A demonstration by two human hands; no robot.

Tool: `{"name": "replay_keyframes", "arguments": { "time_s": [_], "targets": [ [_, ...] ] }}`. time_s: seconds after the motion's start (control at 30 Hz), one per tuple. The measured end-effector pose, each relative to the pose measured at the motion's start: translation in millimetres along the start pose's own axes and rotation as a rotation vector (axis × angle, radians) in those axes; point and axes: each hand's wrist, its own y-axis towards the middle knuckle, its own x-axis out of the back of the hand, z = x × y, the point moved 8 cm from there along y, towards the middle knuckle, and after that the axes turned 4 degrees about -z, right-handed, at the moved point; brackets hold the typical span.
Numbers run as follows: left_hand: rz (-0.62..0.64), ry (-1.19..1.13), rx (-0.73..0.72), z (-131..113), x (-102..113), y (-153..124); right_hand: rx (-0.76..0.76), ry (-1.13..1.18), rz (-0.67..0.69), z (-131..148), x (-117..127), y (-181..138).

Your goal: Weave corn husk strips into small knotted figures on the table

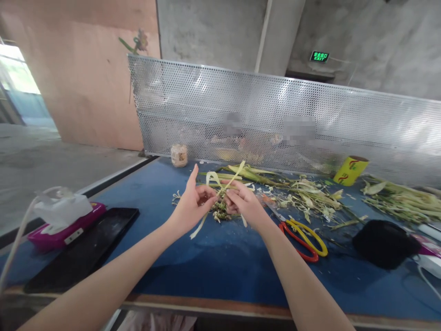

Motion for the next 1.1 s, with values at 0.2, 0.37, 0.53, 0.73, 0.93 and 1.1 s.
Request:
{"name": "replay_keyframes", "arguments": {
  "time_s": [0.2, 0.37, 0.53, 0.73, 0.93, 1.1],
  "targets": [
    [0.087, -0.071, -0.023, 0.8, -7.2, -2.4, 0.046, -0.067, 0.035, 4.7, -7.7, -4.2],
    [0.039, -0.117, 0.007, 5.0, -3.8, -1.8, 0.068, -0.251, 0.007, 5.7, -4.8, -5.7],
    [0.078, -0.170, 0.047, 4.0, -6.2, 1.3, 0.091, -0.310, 0.068, 15.1, -2.5, -10.4],
    [0.024, -0.293, 0.050, -3.2, -5.5, 1.8, 0.083, -0.311, 0.115, 18.4, 1.4, -13.9],
    [0.024, -0.236, 0.043, 2.0, -3.1, 0.9, 0.051, -0.304, 0.125, 8.3, -0.3, -8.5],
    [-0.091, -0.004, -0.060, -1.0, 11.0, 1.7, 0.069, -0.295, 0.149, 10.5, -8.4, -8.3]
  ]
}}
